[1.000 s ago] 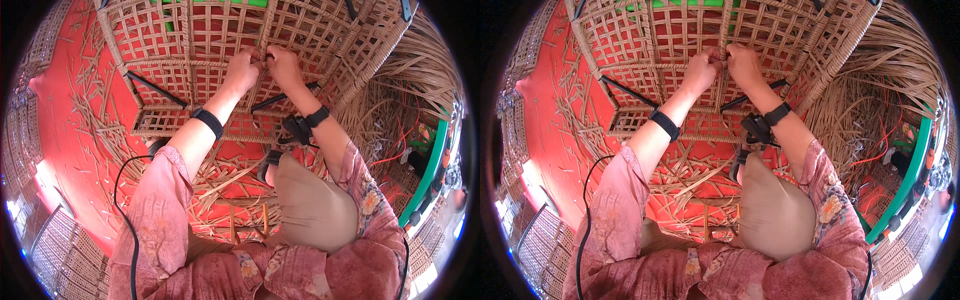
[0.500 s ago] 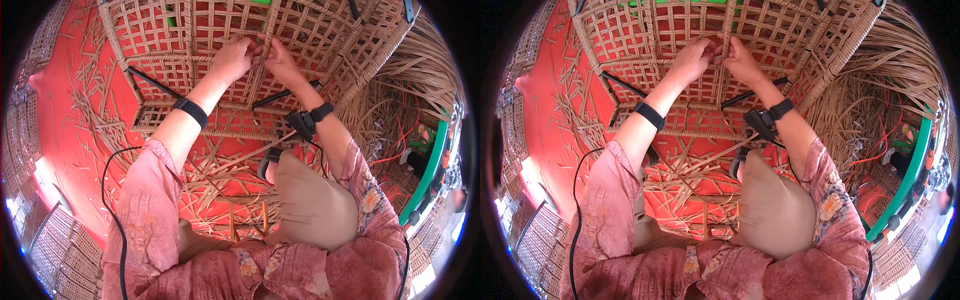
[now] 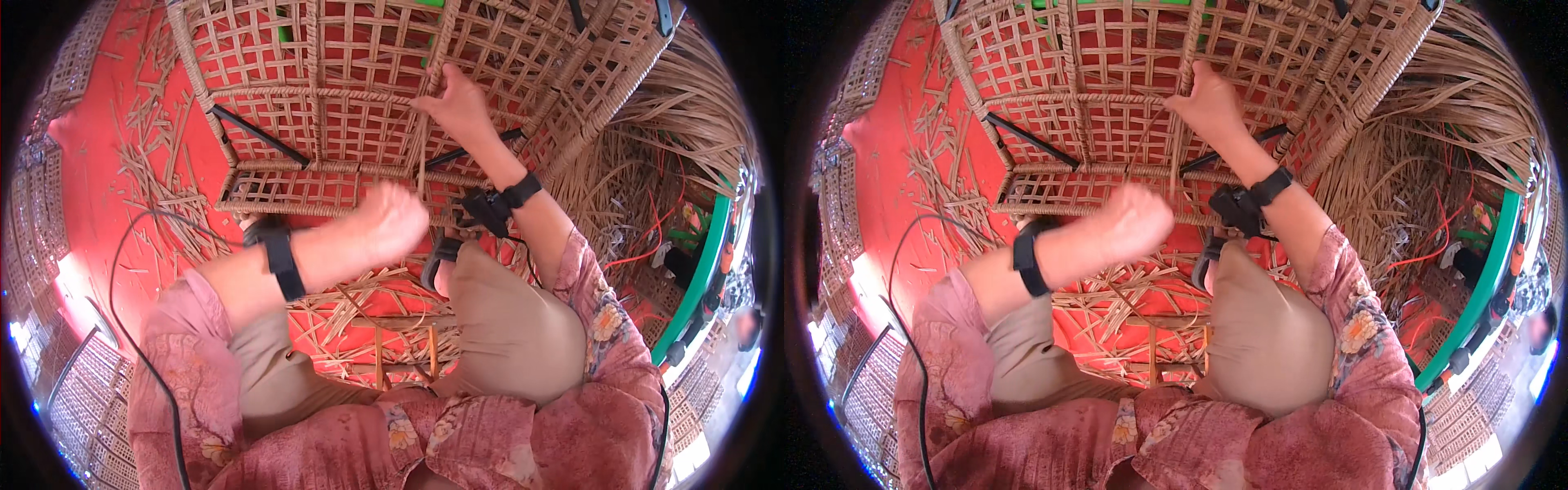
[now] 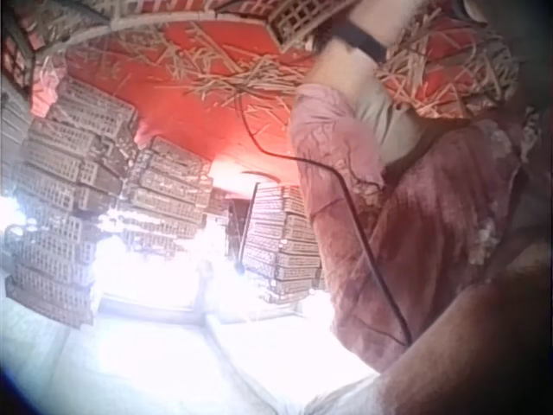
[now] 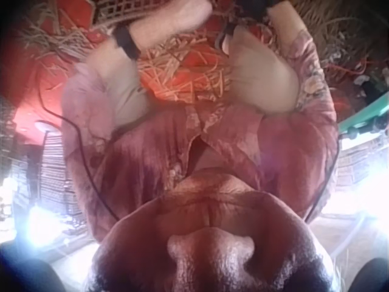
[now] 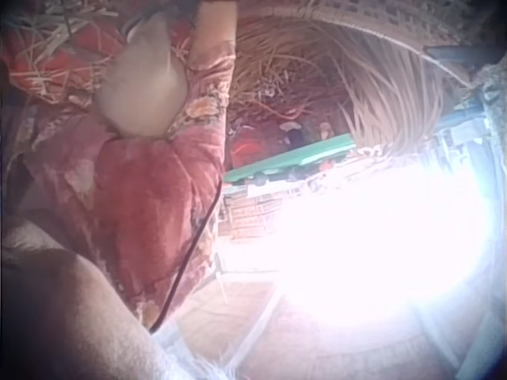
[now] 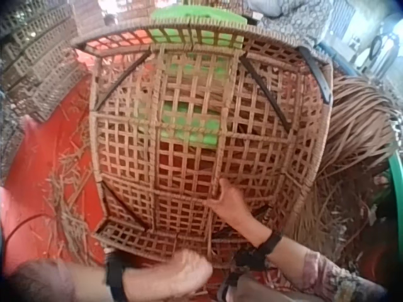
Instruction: The person is weaving a bamboo chair or large basket using bamboo strips.
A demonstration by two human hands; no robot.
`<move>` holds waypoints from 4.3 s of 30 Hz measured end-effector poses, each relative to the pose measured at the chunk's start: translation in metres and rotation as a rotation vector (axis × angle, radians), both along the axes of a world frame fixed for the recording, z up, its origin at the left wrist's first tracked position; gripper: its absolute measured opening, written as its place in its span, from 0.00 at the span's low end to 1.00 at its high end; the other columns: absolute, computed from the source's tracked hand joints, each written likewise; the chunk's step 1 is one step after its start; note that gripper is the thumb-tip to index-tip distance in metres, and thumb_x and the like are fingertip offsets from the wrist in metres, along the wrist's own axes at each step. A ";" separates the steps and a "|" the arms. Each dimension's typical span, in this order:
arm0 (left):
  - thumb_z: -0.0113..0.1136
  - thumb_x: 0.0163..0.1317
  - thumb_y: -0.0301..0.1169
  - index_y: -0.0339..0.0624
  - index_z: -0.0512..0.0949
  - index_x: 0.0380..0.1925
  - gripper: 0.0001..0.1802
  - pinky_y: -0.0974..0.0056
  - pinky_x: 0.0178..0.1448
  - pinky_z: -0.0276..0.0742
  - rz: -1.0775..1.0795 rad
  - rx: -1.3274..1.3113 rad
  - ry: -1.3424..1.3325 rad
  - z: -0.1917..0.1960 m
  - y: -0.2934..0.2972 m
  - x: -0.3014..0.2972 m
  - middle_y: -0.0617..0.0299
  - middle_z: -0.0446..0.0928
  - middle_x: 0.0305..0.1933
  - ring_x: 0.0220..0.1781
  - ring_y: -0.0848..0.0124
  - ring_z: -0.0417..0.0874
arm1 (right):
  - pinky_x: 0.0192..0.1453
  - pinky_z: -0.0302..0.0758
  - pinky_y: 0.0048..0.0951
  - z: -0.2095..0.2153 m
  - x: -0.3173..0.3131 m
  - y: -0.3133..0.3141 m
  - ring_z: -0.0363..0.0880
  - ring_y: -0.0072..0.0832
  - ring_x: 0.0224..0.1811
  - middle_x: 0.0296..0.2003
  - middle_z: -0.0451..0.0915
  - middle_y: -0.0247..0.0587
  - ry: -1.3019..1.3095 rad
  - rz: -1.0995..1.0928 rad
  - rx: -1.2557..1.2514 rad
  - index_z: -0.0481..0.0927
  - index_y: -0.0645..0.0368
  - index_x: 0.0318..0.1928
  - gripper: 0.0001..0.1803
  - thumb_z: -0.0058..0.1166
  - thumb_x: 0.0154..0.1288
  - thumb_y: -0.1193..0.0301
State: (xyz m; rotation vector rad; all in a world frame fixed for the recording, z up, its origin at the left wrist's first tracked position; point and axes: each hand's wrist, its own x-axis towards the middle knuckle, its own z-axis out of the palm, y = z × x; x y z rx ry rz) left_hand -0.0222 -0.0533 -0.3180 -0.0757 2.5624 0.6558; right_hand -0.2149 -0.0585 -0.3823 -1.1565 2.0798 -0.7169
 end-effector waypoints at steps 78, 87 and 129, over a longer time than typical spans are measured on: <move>0.60 0.58 0.37 0.39 0.78 0.37 0.13 0.62 0.42 0.75 0.904 0.511 0.392 -0.106 -0.103 -0.079 0.53 0.80 0.31 0.35 0.65 0.81 | 0.38 0.74 0.37 -0.039 0.002 0.015 0.80 0.42 0.37 0.34 0.80 0.53 -0.091 -0.080 -0.045 0.73 0.66 0.46 0.23 0.63 0.48 0.72; 0.57 0.56 0.33 0.50 0.77 0.50 0.19 0.53 0.52 0.75 0.700 0.063 0.126 -0.081 -0.090 -0.078 0.51 0.79 0.41 0.48 0.54 0.80 | 0.43 0.74 0.28 -0.069 -0.012 0.017 0.77 0.29 0.44 0.43 0.79 0.45 -0.504 -0.176 -0.174 0.70 0.69 0.55 0.29 0.59 0.48 0.82; 0.55 0.54 0.32 0.41 0.83 0.35 0.12 0.54 0.42 0.79 -0.216 0.215 -0.281 -0.057 0.055 -0.009 0.52 0.82 0.40 0.44 0.56 0.83 | 0.36 0.69 0.36 -0.023 -0.005 0.012 0.71 0.31 0.27 0.27 0.76 0.42 -0.266 -0.051 0.112 0.77 0.67 0.43 0.24 0.50 0.67 0.54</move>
